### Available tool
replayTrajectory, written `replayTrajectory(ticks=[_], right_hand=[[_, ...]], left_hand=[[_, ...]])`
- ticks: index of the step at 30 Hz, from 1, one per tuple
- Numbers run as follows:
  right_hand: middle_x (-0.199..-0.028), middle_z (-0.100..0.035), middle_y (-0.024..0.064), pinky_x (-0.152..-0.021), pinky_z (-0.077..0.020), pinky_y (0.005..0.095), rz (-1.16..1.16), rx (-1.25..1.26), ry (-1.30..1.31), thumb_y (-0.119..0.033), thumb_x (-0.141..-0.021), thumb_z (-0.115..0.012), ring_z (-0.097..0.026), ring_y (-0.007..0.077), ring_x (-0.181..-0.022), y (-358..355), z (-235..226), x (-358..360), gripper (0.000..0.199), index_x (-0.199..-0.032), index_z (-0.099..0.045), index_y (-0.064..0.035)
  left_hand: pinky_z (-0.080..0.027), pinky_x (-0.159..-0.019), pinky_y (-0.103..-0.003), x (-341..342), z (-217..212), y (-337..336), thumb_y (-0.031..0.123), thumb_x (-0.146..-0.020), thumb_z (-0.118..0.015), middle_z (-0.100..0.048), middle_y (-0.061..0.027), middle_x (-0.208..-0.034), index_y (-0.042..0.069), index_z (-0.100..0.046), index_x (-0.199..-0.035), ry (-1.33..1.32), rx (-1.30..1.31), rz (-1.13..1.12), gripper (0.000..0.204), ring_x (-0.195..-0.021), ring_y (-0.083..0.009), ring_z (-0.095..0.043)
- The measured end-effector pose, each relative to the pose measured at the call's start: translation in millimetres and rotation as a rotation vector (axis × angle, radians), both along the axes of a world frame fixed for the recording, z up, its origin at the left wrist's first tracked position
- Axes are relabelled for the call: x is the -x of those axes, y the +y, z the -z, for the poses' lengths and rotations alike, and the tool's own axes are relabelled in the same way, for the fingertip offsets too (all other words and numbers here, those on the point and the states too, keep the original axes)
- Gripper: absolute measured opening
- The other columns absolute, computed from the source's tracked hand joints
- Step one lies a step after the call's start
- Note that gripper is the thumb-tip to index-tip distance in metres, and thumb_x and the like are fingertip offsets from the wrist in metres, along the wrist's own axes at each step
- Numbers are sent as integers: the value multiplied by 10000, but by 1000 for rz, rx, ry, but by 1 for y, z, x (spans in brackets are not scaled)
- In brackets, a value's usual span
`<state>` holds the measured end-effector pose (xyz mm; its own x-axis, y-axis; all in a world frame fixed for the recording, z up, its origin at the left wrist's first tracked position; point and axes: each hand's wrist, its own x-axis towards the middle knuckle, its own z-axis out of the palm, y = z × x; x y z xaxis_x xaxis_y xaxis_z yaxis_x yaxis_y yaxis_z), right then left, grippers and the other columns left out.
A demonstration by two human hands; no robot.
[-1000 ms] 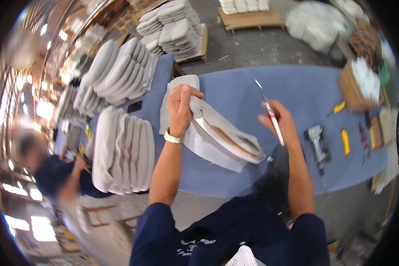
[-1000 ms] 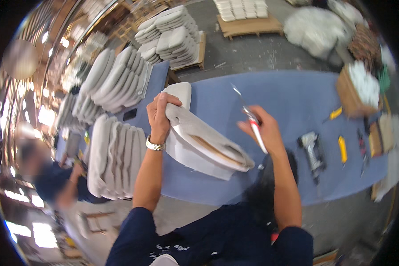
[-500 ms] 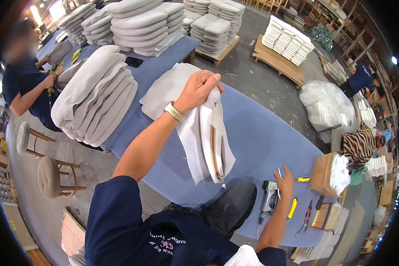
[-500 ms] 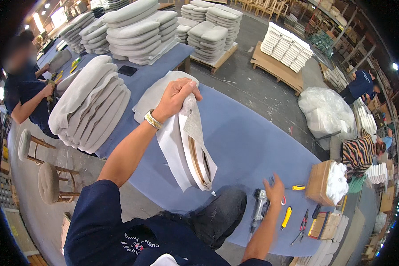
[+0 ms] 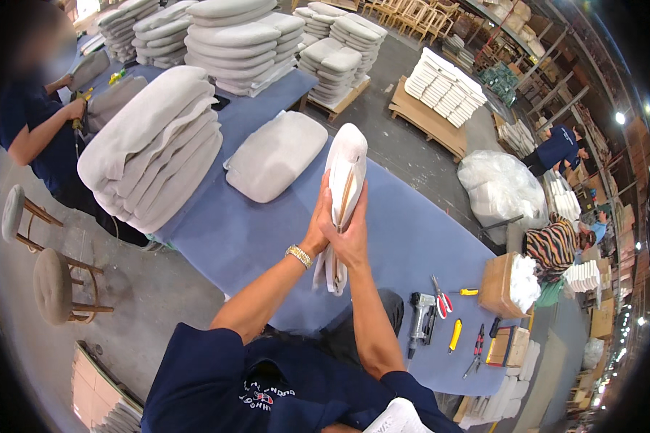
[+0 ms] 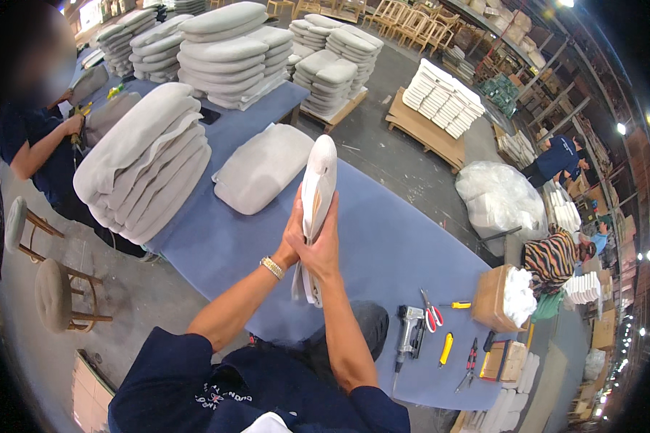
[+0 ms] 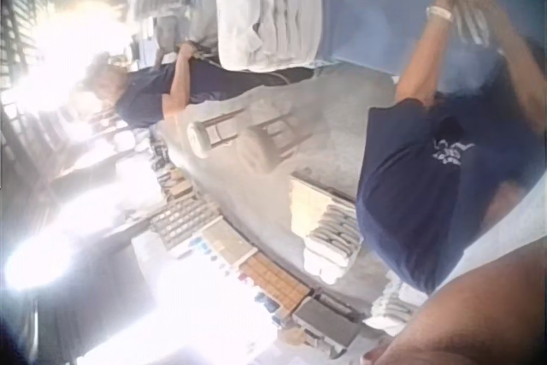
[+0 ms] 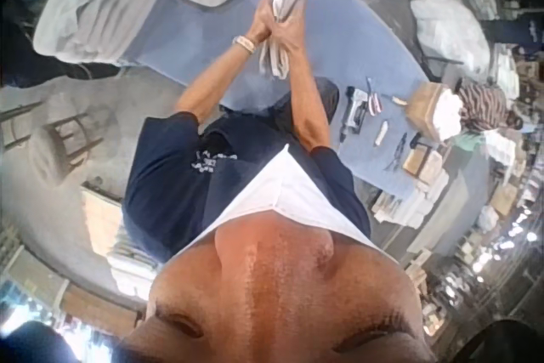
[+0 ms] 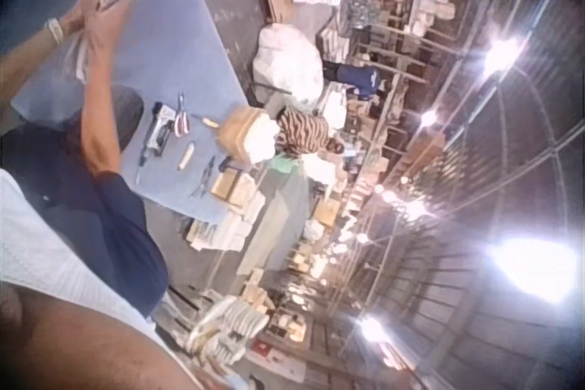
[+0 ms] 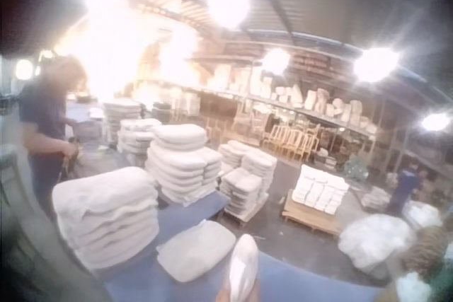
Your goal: The person assembles white cushion covers over foam inserts at a workbench. They align the fabric, use a staple gun to secure edges, and trim excess material with scissors. Completed cushions are stacked on the table.
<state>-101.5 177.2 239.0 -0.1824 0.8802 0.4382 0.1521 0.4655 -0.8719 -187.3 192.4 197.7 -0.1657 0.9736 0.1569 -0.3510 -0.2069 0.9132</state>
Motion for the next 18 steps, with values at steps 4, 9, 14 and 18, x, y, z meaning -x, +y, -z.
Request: replayTrajectory(ticks=[4, 9, 14, 18], right_hand=[[-1553, -430, 173, -1184, -352, 409, 156, 131, 108, -292, -1053, -596, -426, 277, -1426, -17, -26, 7, 708, -1584, -265, 39], [-1437, -529, 139, -1085, -454, 370, 170, 398, 425, -201, -1103, -455, -532, 231, -1314, -67, -19, -19, 477, -1530, -367, -8], [-1256, -606, 126, -999, -500, 355, 343, 914, 451, -191, -1050, -528, -610, 212, -1163, -125, 16, -52, 378, -1372, -457, -6], [-1231, -631, 182, -983, -498, 370, 568, 905, 405, -182, -1016, -567, -630, 238, -1110, -142, 90, -102, 442, -1380, -485, 54]], left_hand=[[-108, -1290, -404, 3, -12, -9, 441, -1128, -212, -172, -217, -1702, 42, -196, -1640, 209, 12, 22, 650, -1595, -354, -75], [-394, -1145, -492, 43, -67, -28, 428, -1100, -227, -550, -323, -1425, 45, -470, -1512, 798, 258, 379, 613, -1342, -482, -513], [-476, -1031, -487, 27, 30, -47, 452, -1096, -273, -673, -288, -1258, -7, -659, -1286, 1042, 416, 697, 628, -1174, -467, -635], [-489, -1021, -503, -7, 25, -86, 512, -1069, -373, -685, -282, -1234, 44, -638, -1355, 1175, 412, 789, 609, -1168, -472, -639]])
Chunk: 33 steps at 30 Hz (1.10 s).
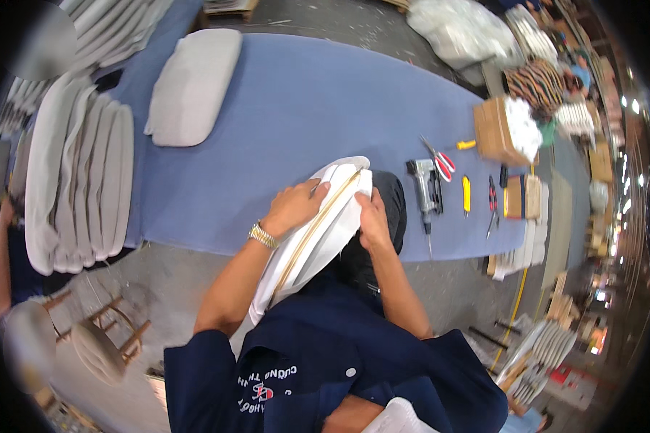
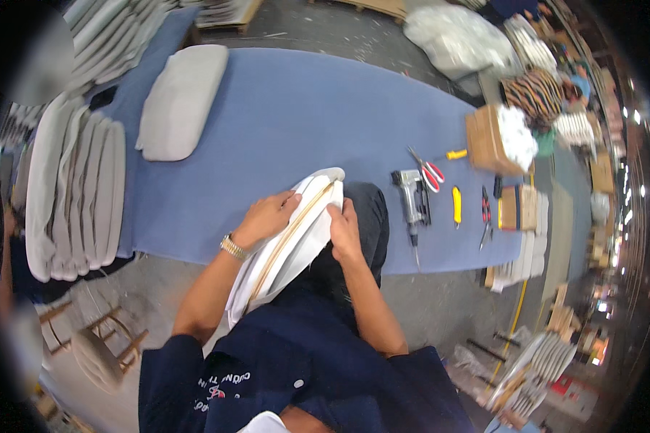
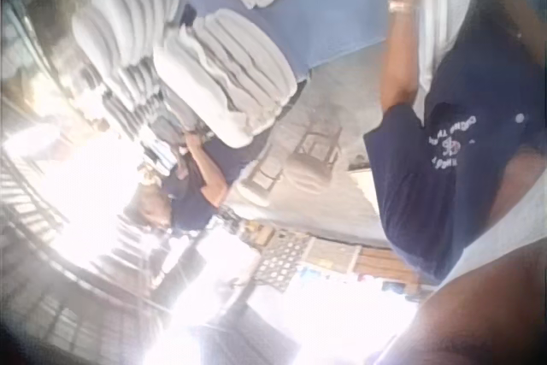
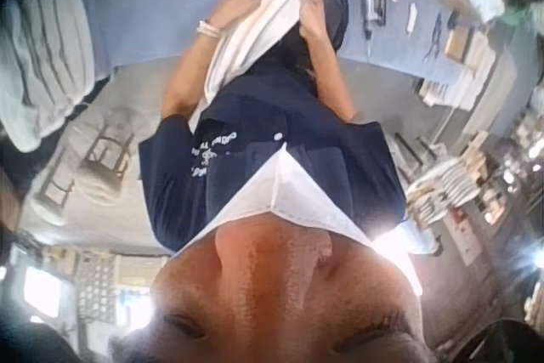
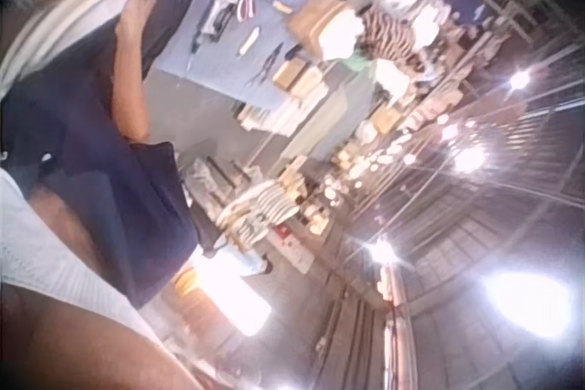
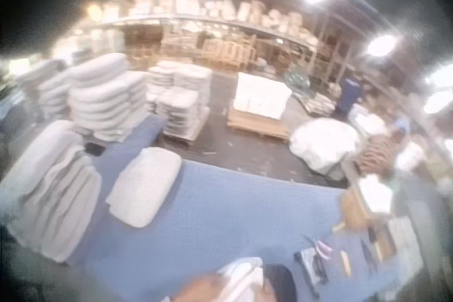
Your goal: The person assembles white cushion covers over foam inserts at a workbench. They align the fabric, use a staple gun to secure edges, and trim excess material with scissors. Completed cushions are stacked on the table.
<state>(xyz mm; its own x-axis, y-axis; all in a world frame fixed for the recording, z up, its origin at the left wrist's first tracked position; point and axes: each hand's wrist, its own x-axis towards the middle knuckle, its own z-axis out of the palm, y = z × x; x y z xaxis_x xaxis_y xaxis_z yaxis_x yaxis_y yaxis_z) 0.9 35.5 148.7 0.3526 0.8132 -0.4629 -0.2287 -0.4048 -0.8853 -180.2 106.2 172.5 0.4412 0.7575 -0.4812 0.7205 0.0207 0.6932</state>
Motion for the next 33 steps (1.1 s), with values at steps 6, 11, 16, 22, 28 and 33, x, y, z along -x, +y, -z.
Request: replayTrajectory(ticks=[6, 11, 16, 22, 28, 33], right_hand=[[-1016, -729, 163, -877, -514, 398, -177, 72, -297, -326, -1047, -533, -696, 287, -956, 11, 3, -16, 377, -1166, -681, -1], [-929, -723, 229, -819, -515, 457, -225, 44, -467, -374, -1061, -502, -699, 405, -876, 21, 4, -13, 412, -1069, -704, -15], [-998, -739, 162, -856, -526, 396, -153, -154, -174, -382, -1098, -473, -705, 261, -953, 12, 44, -7, 463, -1180, -675, 26], [-1097, -702, 20, -863, -514, 271, -194, -224, 195, -406, -1109, -493, -626, 90, -974, 21, 67, -13, 475, -1279, -654, 7], [-1068, -679, 1, -876, -499, 272, -209, -271, 289, -401, -1102, -514, -606, 85, -973, 26, 77, -19, 440, -1226, -672, -9], [-1000, -622, -28, -869, -475, 278, -215, -272, 368, -388, -1097, -533, -566, 86, -945, 30, 83, -22, 409, -1144, -691, -13]], left_hand=[[-340, -1175, -566, -23, -8, -2, 334, -967, -655, -361, -266, -1605, -3, -402, -1542, -137, -612, 110, 712, -1473, -453, -364], [-240, -1212, -624, -32, -14, 35, 281, -889, -748, -232, -261, -1674, -4, -309, -1583, -161, -688, 365, 869, -1568, -415, -191], [-297, -1214, -514, -33, 19, 38, 343, -837, -832, -284, -288, -1643, -14, -205, -1616, -291, -315, 280, 1062, -1529, -422, -296], [-390, -1165, -428, -34, 26, 53, 368, -818, -865, -451, -293, -1543, -30, -216, -1609, -343, -92, 188, 1098, -1416, -421, -477], [-458, -1098, -426, -45, 27, 48, 300, -867, -818, -562, -265, -1452, -31, -366, -1549, -238, -191, 181, 882, -1331, -384, -575], [-512, -1032, -426, -50, 30, 37, 222, -903, -770, -636, -265, -1356, -30, -450, -1502, -225, -339, 156, 724, -1243, -401, -640]])
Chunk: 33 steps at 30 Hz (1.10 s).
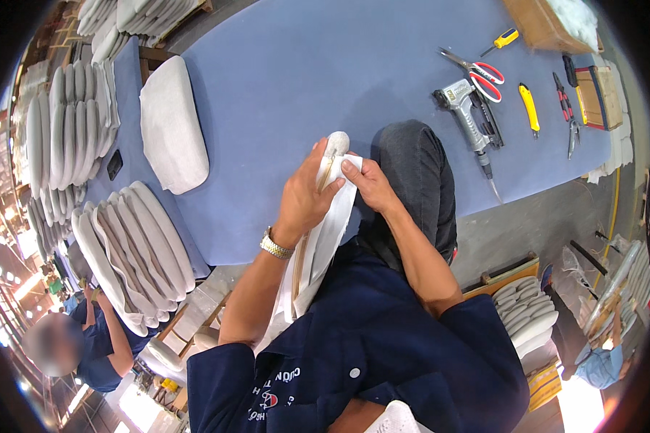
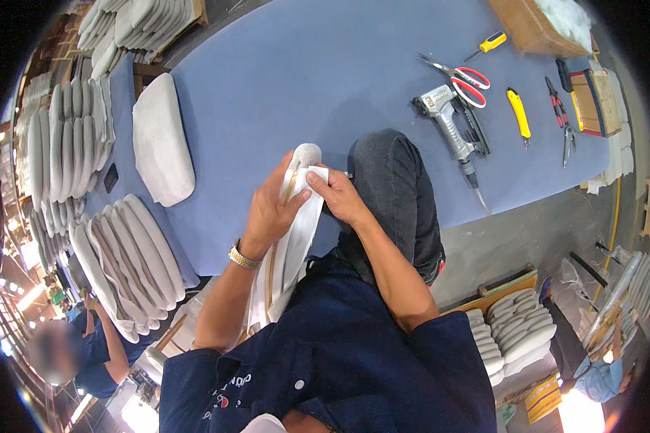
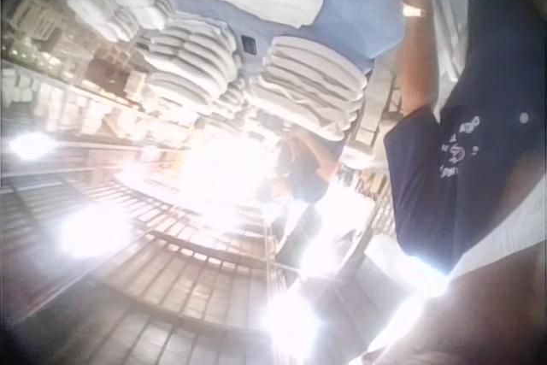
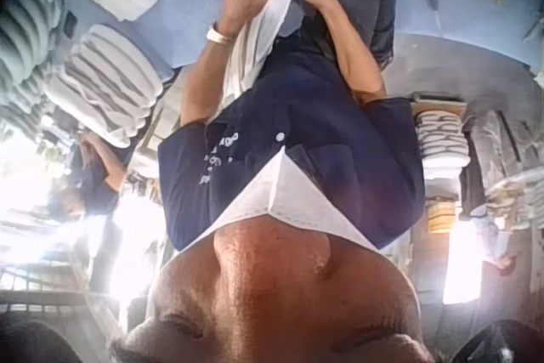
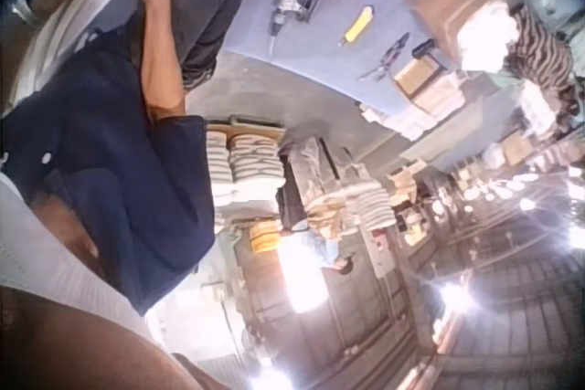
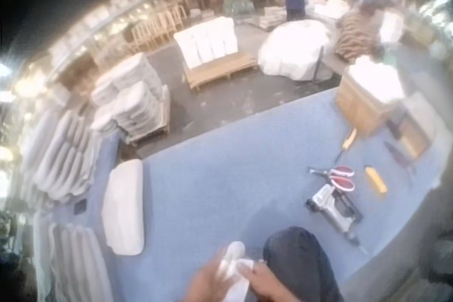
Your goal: The person assembles white cushion covers over foam inserts at a workbench. They align the fabric, use a staple gun to secure edges, and trim excess material with scissors. Completed cushions are stacked on the table.
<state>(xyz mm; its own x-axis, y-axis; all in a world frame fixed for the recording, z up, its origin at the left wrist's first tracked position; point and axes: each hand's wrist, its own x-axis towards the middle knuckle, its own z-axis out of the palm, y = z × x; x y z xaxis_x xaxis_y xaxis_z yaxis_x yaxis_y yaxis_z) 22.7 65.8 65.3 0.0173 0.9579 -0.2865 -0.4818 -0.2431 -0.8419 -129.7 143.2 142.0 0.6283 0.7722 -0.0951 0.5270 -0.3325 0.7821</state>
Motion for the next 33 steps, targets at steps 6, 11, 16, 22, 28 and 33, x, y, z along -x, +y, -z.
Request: replayTrajectory(ticks=[6, 11, 16, 22, 28, 33], right_hand=[[-999, -630, -36, -830, -472, 271, -38, -3, 90, -370, -1096, -542, -558, 66, -922, 1, 9, -2, 388, -1131, -690, -14], [-941, -668, -14, -805, -480, 281, 37, 52, 59, -406, -1069, -574, -576, 78, -877, 2, -4, -3, 422, -1100, -710, -7], [-865, -714, 64, -745, -508, 333, 62, 133, -214, -490, -1022, -607, -634, 143, -806, 8, -24, -7, 529, -1026, -723, 26], [-788, -717, 154, -692, -525, 382, 79, 175, -441, -506, -1001, -620, -688, 228, -739, 10, -37, -3, 553, -983, -721, 38], [-837, -704, 136, -713, -524, 375, -4, 145, -572, -466, -992, -638, -682, 225, -784, 13, -51, -12, 483, -938, -712, 8], [-943, -696, 35, -762, -522, 304, 227, 103, -748, -222, -953, -746, -645, 155, -836, -13, -63, -82, 205, -1054, -700, -50]], left_hand=[[-560, -968, -421, -7, -5, -10, 171, -920, -745, -654, -248, -1340, -13, -513, -1464, 81, -171, -36, 619, -1208, -385, -666], [-586, -936, -413, -9, -2, -16, 106, -881, -778, -666, -239, -1325, -16, -570, -1410, 52, -313, -54, 581, -1168, -378, -690], [-577, -964, -426, -13, -7, -19, 52, -859, -778, -663, -248, -1323, -23, -612, -1359, 23, -297, -74, 532, -1189, -389, -676], [-551, -1018, -431, -13, -7, -21, 31, -842, -780, -658, -245, -1335, -17, -627, -1347, -6, -277, -79, 530, -1243, -385, -645], [-540, -1040, -424, -11, -4, -19, 47, -851, -783, -647, -241, -1354, -4, -618, -1366, -30, -305, -89, 543, -1271, -383, -628], [-537, -1044, -419, -5, 3, -21, 80, -878, -779, -646, -222, -1366, 13, -614, -1378, -49, -249, -117, 531, -1289, -371, -617]])
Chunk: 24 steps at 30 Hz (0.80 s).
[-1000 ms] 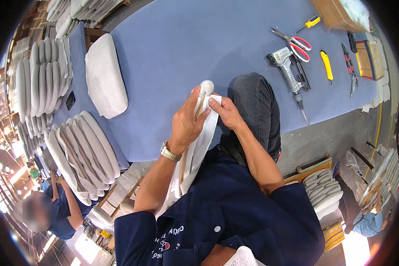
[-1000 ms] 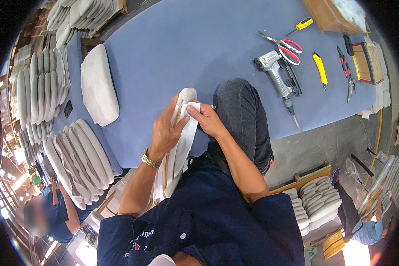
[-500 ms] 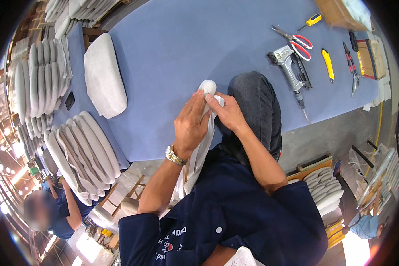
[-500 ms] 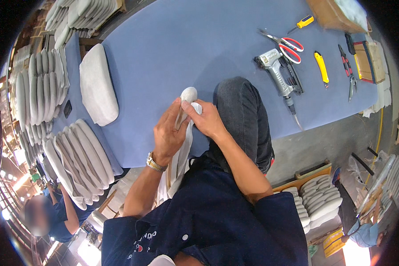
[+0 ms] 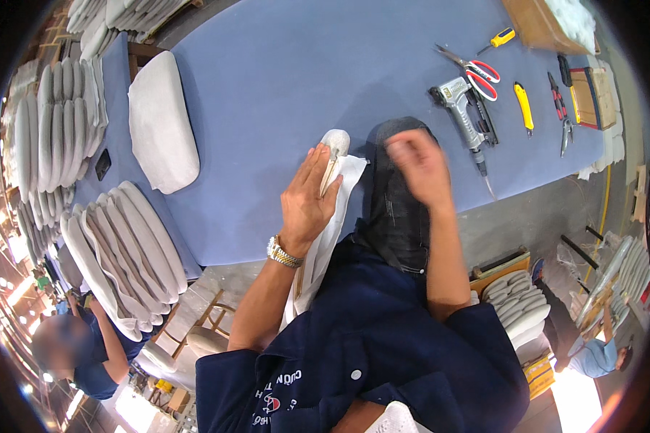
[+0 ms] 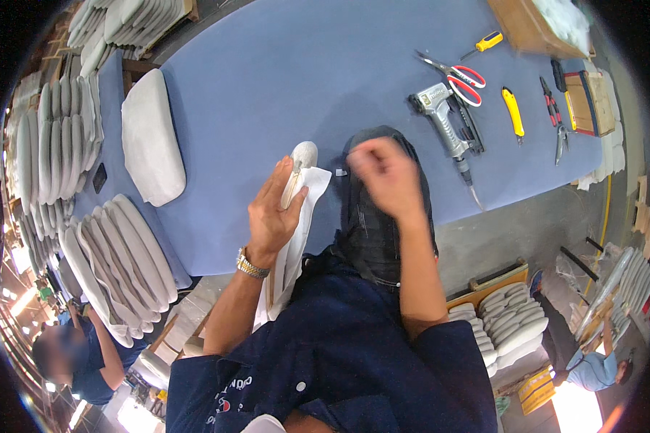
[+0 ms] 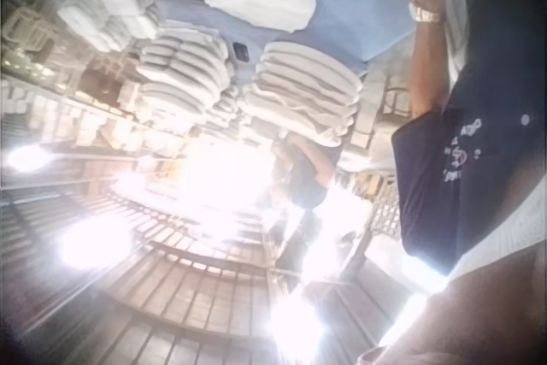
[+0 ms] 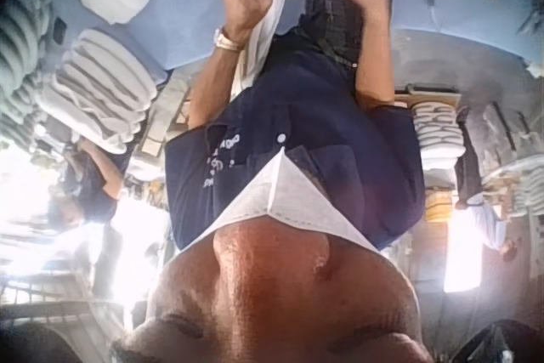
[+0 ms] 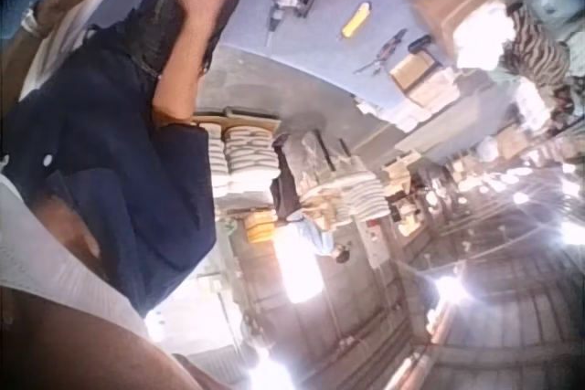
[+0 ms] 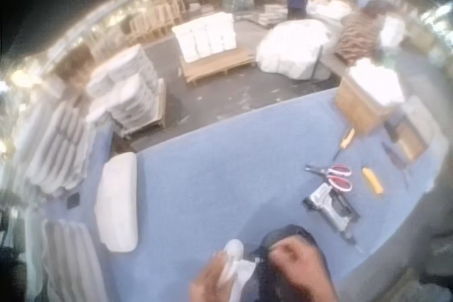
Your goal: The person assembles white cushion covers over foam inserts at a workbench. They align the fabric, use a staple gun to secure edges, and trim excess material with scissors. Completed cushions are stacked on the table.
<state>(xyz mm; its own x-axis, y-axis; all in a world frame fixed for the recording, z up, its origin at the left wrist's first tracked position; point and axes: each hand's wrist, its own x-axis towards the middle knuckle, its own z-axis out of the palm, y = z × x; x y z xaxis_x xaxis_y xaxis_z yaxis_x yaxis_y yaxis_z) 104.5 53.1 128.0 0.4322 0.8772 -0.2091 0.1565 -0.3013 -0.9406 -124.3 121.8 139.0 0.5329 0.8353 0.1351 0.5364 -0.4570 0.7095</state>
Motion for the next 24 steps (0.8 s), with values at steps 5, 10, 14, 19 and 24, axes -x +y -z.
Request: replayTrajectory(ticks=[5, 10, 14, 19, 24], right_hand=[[-1201, -646, 183, -968, -493, 445, 313, 188, -668, -215, -879, -786, -622, 351, -1117, -43, 94, -119, 467, -1284, -602, -73], [-1309, -588, 237, -1052, -433, 515, 101, 349, -874, -142, -850, -765, -545, 461, -1218, -19, 110, -138, 674, -1451, -470, -66], [-1286, -603, 248, -1037, -446, 513, 72, 305, -881, -114, -868, -742, -565, 472, -1185, -9, 125, -159, 647, -1456, -478, -56], [-1186, -687, 205, -849, -552, 383, 42, 242, -463, -163, -932, -722, -699, 289, -1024, -4, 49, -160, 541, -1408, -532, 8], [-1186, -700, 119, -804, -578, 288, -21, 173, -139, -118, -940, -754, -708, 157, -955, 7, -86, -51, 459, -1331, -583, 53]], left_hand=[[-537, -1041, -417, 4, -6, 4, 135, -903, -766, -649, -202, -1370, 27, -623, -1373, 6, 31, -29, 502, -1273, -359, -630], [-536, -1041, -406, 14, -10, 15, 192, -915, -757, -656, -196, -1361, 21, -638, -1355, -10, 76, -51, 487, -1254, -353, -642], [-534, -1040, -408, 20, -6, 27, 224, -912, -760, -661, -189, -1354, 24, -644, -1351, -41, 123, -62, 496, -1239, -353, -648], [-537, -1030, -422, 36, -6, 44, 255, -913, -759, -667, -194, -1341, 27, -654, -1344, -60, 203, -99, 499, -1215, -360, -661], [-537, -1020, -442, 43, 3, 53, 223, -893, -740, -665, -173, -1350, 45, -653, -1345, -92, 233, -94, 494, -1164, -376, -669]])
